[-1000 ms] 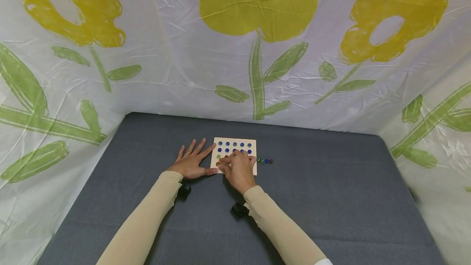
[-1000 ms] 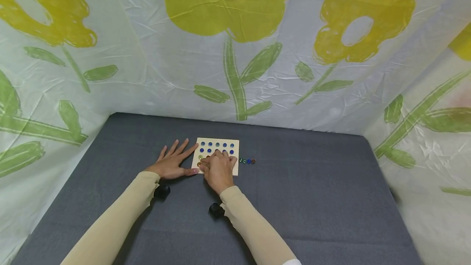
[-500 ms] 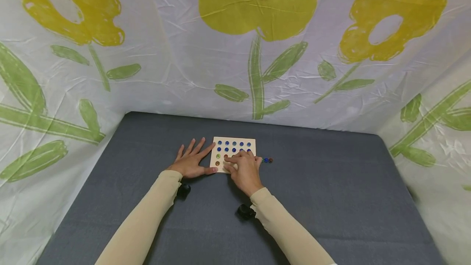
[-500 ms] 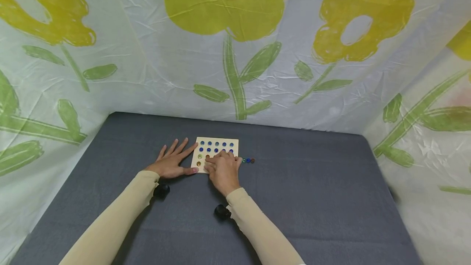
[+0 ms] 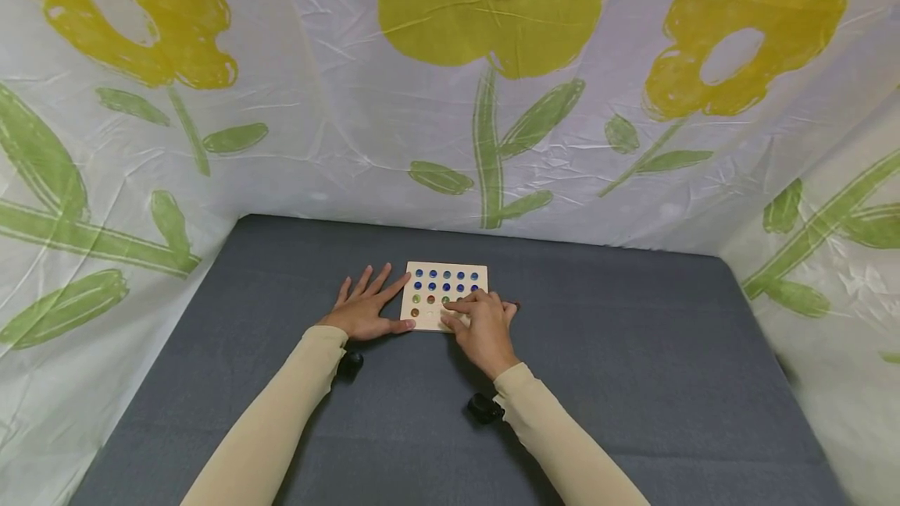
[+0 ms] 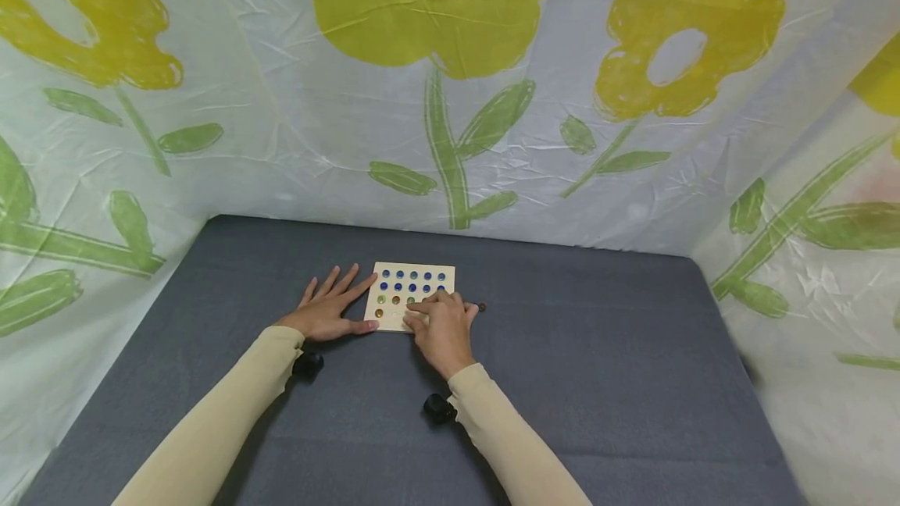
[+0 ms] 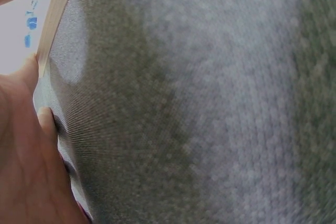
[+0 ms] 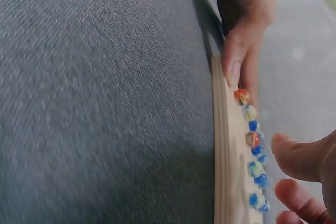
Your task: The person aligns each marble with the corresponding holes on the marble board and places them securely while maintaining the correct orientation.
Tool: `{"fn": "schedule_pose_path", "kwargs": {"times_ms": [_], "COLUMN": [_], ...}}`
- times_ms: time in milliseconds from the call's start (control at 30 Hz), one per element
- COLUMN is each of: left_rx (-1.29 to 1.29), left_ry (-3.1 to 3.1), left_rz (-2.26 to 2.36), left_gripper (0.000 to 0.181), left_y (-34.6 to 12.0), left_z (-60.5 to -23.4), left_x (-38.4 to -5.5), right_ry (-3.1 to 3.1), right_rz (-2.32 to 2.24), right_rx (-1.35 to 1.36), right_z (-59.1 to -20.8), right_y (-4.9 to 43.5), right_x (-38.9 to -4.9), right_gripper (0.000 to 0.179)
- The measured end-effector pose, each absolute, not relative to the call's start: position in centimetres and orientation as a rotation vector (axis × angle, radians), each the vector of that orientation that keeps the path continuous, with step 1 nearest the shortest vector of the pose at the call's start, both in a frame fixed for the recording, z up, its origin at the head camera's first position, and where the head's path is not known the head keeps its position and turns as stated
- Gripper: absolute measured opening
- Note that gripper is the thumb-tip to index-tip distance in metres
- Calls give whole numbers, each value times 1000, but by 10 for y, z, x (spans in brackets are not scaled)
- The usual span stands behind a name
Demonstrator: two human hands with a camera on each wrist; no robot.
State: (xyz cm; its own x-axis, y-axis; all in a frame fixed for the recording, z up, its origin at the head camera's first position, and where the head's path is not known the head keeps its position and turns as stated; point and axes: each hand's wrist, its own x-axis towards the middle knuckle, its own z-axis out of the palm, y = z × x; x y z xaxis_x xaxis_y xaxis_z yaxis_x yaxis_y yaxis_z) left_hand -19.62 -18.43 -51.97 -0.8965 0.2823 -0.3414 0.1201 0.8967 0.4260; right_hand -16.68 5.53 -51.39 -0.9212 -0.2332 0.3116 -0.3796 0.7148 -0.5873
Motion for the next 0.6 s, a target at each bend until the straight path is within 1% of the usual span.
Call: {"fn": "schedule_pose_path", "kwargs": {"times_ms": [233,600], "left_rx": [300,308], "left_ry": [2660,2644], "left_rz": [558,584], "left_gripper": [95,96], "left_y": [-185,-187], "left_z": [-517,-525], "left_x": [-196,-198], "right_ry": [-2675,-2645], "right_rz": [1002,1031], "right_rx": [472,438], "right_z": [-510,-505], "right_y": [67,84], "right_x": [-169,-168], "right_gripper": [20,21]}}
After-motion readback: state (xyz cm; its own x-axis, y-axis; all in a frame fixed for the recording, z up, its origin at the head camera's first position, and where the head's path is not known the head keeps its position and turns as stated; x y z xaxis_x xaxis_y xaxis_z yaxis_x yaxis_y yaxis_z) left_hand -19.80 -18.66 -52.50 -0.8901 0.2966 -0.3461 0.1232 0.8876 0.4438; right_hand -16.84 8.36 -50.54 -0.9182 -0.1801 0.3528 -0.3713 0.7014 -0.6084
